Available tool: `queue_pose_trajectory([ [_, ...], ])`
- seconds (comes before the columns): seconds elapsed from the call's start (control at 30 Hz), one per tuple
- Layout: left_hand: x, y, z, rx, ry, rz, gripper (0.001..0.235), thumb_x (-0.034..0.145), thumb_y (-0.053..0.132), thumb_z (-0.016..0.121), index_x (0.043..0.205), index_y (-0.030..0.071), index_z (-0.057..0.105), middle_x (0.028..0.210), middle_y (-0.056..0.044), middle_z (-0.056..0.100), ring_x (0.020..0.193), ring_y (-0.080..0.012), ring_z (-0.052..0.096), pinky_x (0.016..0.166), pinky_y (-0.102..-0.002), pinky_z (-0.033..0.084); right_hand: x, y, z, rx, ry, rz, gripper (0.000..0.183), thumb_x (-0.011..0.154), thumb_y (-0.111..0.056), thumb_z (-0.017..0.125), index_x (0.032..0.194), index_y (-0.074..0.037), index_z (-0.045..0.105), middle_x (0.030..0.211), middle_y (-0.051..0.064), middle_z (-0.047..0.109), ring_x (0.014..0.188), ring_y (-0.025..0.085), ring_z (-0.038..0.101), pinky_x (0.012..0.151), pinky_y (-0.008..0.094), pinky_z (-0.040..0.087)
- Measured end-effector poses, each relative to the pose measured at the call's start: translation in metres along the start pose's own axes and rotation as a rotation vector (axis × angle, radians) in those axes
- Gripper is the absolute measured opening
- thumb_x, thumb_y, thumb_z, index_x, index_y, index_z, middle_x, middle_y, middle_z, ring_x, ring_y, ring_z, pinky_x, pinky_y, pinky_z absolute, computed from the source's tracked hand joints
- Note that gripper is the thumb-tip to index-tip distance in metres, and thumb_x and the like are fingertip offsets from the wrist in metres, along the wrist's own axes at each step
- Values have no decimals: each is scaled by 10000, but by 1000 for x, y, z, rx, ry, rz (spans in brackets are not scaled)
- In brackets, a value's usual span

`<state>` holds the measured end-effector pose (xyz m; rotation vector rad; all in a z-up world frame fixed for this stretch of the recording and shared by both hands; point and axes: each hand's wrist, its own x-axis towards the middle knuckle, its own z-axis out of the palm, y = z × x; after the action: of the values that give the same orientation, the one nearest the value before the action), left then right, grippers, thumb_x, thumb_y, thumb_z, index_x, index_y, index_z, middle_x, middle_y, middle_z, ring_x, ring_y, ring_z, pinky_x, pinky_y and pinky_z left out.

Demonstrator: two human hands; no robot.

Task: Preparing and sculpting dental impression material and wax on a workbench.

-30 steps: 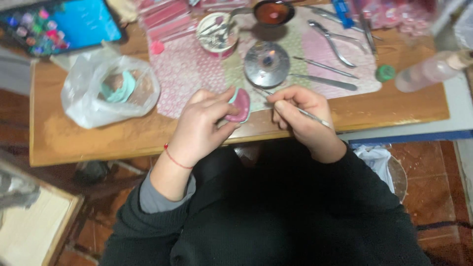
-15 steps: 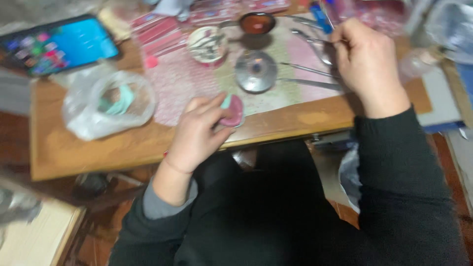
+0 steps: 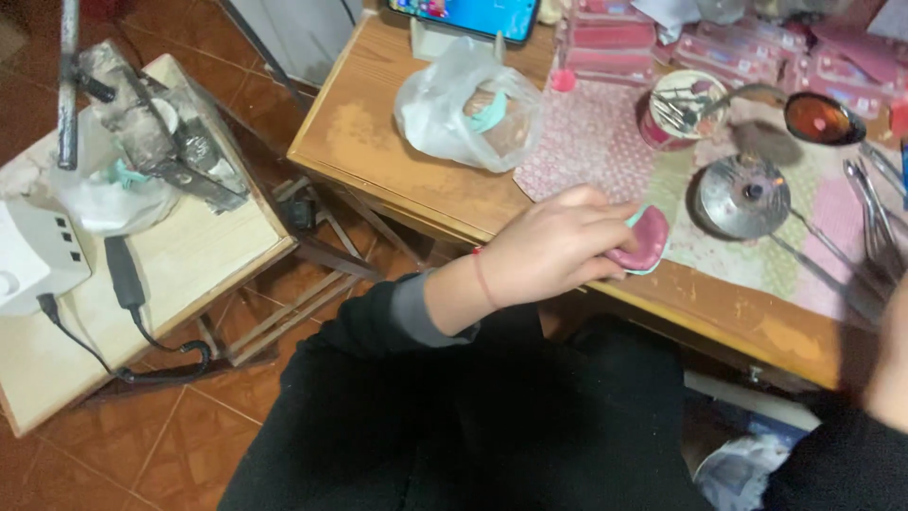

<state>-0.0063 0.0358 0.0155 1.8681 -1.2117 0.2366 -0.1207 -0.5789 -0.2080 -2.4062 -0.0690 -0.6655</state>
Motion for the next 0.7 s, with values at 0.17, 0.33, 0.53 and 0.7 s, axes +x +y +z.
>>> queue_pose_trajectory([
  [0.17, -19, -1, -63, 115, 214, 1, 302, 875, 272, 834, 1120, 158, 699, 1228, -44, 702, 1100, -248, 653, 982, -361, 539, 82, -373, 57, 96, 19, 58, 97, 1142, -38, 604, 1227, -18, 647, 1027, 66, 614, 829, 139, 554, 760, 257, 455],
  [0.33, -29, -24, -98, 69, 552, -206, 268, 903, 171, 840, 1109, 84, 693, 1195, -53, 730, 1048, -183, 679, 1000, -342, 520, 168, -516, 139, -4, -264, -267, 175, 990, -130, 692, 1125, -56, 776, 1016, 173, 734, 947, 359, 702, 826, 429, 552],
  [0.53, -34, -48, -99, -62, 619, -288, 268, 911, 67, 814, 1139, 30, 677, 1263, -120, 721, 1103, -204, 698, 1000, -310, 542, 223, -512, 239, 77, -345, -53, 307, 901, -106, 684, 1196, -23, 705, 993, 175, 738, 910, 351, 721, 805, 449, 560],
  [0.7, -51, -71, -86, -198, 608, -348, 268, 925, 39, 796, 1158, 4, 667, 1258, -147, 708, 1149, -189, 701, 1018, -302, 547, 228, -526, 240, 52, -377, 54, 276, 872, -97, 721, 1138, -30, 691, 932, 161, 730, 864, 332, 705, 771, 440, 543],
])
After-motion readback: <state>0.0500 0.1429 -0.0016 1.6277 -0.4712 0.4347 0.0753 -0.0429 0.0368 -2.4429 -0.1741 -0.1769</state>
